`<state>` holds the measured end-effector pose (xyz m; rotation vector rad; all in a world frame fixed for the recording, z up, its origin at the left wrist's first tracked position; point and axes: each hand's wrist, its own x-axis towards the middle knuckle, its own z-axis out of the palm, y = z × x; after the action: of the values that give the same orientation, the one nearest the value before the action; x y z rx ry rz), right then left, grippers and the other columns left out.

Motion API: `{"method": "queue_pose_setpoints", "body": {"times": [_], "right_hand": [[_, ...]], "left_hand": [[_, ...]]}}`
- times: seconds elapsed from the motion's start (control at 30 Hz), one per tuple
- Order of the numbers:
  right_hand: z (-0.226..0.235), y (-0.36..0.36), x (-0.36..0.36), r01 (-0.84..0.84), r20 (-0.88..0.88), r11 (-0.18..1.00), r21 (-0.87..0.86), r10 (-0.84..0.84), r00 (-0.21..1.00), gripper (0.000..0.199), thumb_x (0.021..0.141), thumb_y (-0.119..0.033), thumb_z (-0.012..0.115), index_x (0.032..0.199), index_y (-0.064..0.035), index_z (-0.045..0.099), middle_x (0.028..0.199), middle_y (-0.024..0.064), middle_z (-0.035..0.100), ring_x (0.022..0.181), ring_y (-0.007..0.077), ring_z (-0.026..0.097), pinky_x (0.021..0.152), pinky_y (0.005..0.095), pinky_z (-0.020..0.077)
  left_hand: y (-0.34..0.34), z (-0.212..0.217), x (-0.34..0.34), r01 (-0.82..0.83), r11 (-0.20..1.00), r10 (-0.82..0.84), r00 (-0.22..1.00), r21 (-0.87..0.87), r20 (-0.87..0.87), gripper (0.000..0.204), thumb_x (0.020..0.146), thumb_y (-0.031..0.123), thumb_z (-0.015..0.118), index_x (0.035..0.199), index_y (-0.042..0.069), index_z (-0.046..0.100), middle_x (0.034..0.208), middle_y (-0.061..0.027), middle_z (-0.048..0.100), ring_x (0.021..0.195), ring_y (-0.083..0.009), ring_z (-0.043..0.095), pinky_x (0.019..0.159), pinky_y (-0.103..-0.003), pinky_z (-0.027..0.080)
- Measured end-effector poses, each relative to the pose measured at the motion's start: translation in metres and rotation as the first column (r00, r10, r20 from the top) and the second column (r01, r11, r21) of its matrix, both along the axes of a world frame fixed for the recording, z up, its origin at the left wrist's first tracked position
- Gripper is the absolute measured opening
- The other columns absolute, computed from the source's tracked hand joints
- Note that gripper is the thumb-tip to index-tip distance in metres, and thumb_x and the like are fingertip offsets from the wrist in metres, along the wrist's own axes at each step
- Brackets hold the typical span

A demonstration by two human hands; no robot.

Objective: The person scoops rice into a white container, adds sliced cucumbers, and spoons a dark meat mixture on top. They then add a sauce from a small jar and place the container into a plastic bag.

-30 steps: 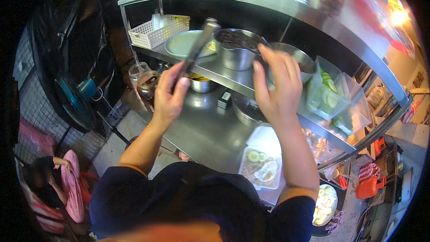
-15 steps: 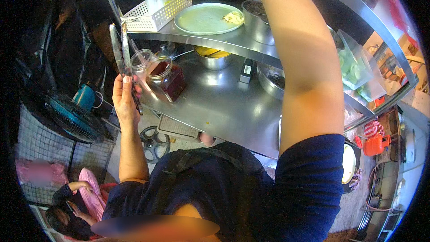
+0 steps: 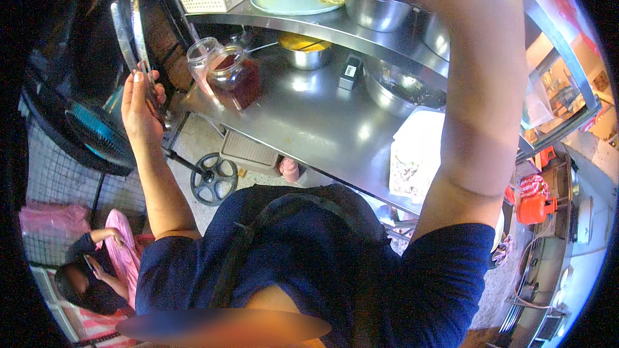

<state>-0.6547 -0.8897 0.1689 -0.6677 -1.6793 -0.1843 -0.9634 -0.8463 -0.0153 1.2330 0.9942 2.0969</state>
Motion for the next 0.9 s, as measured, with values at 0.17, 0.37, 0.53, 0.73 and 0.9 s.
{"method": "queue_pose_setpoints", "body": {"times": [0.17,0.37,0.53,0.73,0.9], "right_hand": [[-0.08,-0.023,0.068,-0.271,0.331,0.963,0.002,0.255,0.909,0.026,0.074,-0.007,0.074,0.097,-0.0034,0.063,0.083,0.009,0.062,0.075,0.0238,0.056,0.065,0.0322,0.0426],[-0.203,-0.02,0.087,-0.402,0.318,0.914,-0.061,0.399,0.86,0.022,0.068,-0.003,0.077,0.083,-0.0039,0.061,0.076,0.0072,0.057,0.069,0.0254,0.051,0.061,0.0337,0.0402],[-0.263,-0.012,0.098,-0.375,0.282,0.921,-0.105,0.389,0.877,0.023,0.068,-0.002,0.076,0.083,-0.0025,0.06,0.076,0.0083,0.054,0.069,0.0266,0.051,0.062,0.0361,0.0418],[-0.256,-0.011,0.1,-0.357,0.306,0.931,-0.073,0.362,0.881,0.025,0.067,-0.003,0.078,0.085,-0.003,0.06,0.076,0.0077,0.053,0.069,0.0262,0.051,0.061,0.0358,0.0415],[-0.194,-0.006,0.094,-0.338,0.294,0.939,0.063,0.306,0.905,0.026,0.067,-0.005,0.079,0.085,-0.0041,0.06,0.078,0.0076,0.055,0.069,0.027,0.05,0.062,0.036,0.0402]], "left_hand": [[-0.043,-0.019,-0.003,-0.125,0.992,0.125,0.991,0.014,0.039,0.021,0.096,0.024,0.054,0.107,0.006,0.057,0.088,-0.0043,0.064,0.062,-0.0079,0.054,0.054,-0.022,0.041],[-0.065,-0.047,0.023,-0.14,0.974,0.154,0.986,-0.178,0.067,0.022,0.095,0.024,0.056,0.109,0.007,0.055,0.088,-0.0022,0.062,0.062,-0.007,0.052,0.054,-0.021,0.039],[-0.089,-0.038,0.049,-0.18,0.946,0.135,0.974,-0.268,-0.181,0.024,0.09,0.024,0.064,0.104,0.005,0.059,0.081,0.0022,0.059,0.064,-0.0047,0.049,0.057,-0.02,0.037],[-0.084,0.003,0.099,-0.169,0.916,-0.151,0.696,-0.364,-0.702,0.023,0.084,0.019,0.071,0.097,0.003,0.062,0.079,0.0047,0.057,0.068,-0.0036,0.046,0.06,-0.019,0.035],[-0.075,0.031,0.092,-0.152,0.968,0.014,0.826,-0.198,-0.564,0.019,0.087,0.016,0.067,0.096,-0.001,0.063,0.083,0.0016,0.061,0.075,-0.0053,0.053,0.069,-0.02,0.042]]}}
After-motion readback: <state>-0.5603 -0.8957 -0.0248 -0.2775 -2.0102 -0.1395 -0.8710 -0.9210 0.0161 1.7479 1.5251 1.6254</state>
